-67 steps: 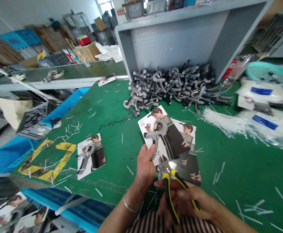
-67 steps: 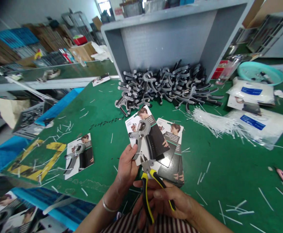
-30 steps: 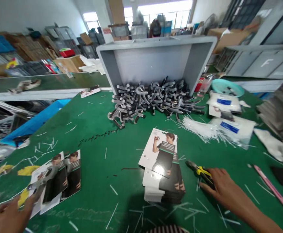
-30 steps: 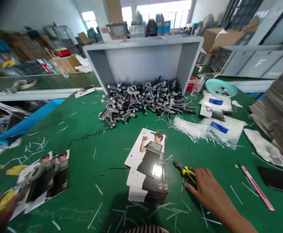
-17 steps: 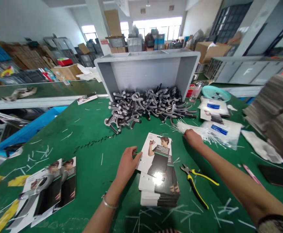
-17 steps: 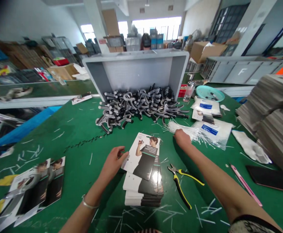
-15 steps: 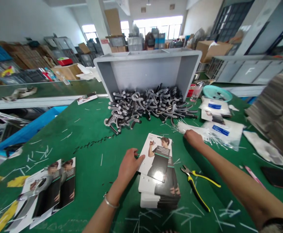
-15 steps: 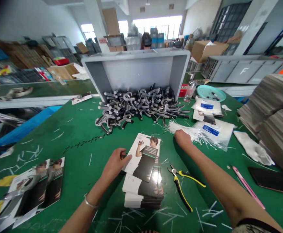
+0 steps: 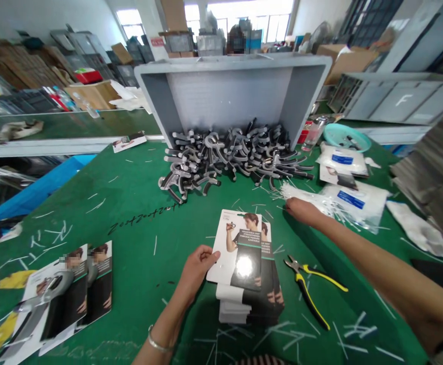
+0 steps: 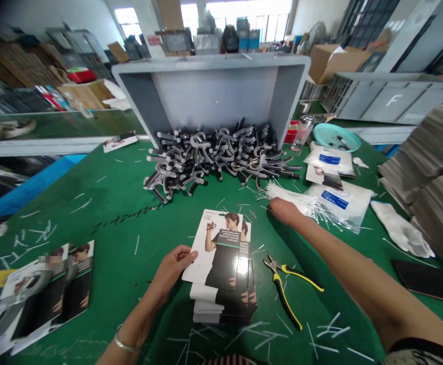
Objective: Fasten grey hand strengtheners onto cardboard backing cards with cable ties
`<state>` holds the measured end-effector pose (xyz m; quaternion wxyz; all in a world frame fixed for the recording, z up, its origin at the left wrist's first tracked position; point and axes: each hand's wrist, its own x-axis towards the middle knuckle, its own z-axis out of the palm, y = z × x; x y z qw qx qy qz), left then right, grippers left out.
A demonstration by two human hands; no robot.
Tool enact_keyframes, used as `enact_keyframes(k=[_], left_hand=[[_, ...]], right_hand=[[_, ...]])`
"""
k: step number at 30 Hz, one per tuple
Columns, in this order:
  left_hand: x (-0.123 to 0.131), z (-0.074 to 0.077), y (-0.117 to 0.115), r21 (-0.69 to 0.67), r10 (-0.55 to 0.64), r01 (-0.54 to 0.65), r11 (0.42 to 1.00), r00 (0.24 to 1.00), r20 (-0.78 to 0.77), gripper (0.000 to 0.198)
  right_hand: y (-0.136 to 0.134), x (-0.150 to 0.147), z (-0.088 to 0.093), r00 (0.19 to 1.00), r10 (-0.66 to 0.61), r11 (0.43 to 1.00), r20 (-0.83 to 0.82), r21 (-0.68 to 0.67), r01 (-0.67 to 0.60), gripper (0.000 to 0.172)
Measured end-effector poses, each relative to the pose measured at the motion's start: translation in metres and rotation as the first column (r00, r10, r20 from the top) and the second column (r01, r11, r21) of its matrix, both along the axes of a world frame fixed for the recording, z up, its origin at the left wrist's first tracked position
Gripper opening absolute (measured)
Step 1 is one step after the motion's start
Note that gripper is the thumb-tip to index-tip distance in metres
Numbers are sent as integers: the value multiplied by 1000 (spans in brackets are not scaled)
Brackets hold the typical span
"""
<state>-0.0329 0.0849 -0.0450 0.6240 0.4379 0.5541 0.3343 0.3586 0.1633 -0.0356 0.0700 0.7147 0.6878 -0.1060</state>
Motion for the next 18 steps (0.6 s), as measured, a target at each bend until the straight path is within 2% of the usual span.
enact_keyframes(k=[4, 10, 14, 16, 18], left_hand=[[-7, -1, -12, 24, 62, -63, 998, 998, 28, 37], [-27, -1, -30, -3, 100, -100, 995, 991, 84, 33], [-24, 2, -37, -48, 39, -29, 998, 974, 224, 35], [-19, 7, -38, -26, -9, 17, 1000, 959, 283, 35], [-14, 13, -36, 11, -12, 9, 1000, 950, 312, 31]], right_hand=[[-7, -15, 10, 997, 17, 1000, -70, 27, -15, 15], [-30, -24, 29, 958, -59, 996, -282, 42, 74, 18], [-49, -39, 45, 862, -42, 975, -505, 167, 145, 21], [-58, -54, 58, 808, 8, 954, -590, 247, 171, 24], [-67, -74, 73, 749, 67, 936, -659, 302, 182, 26]])
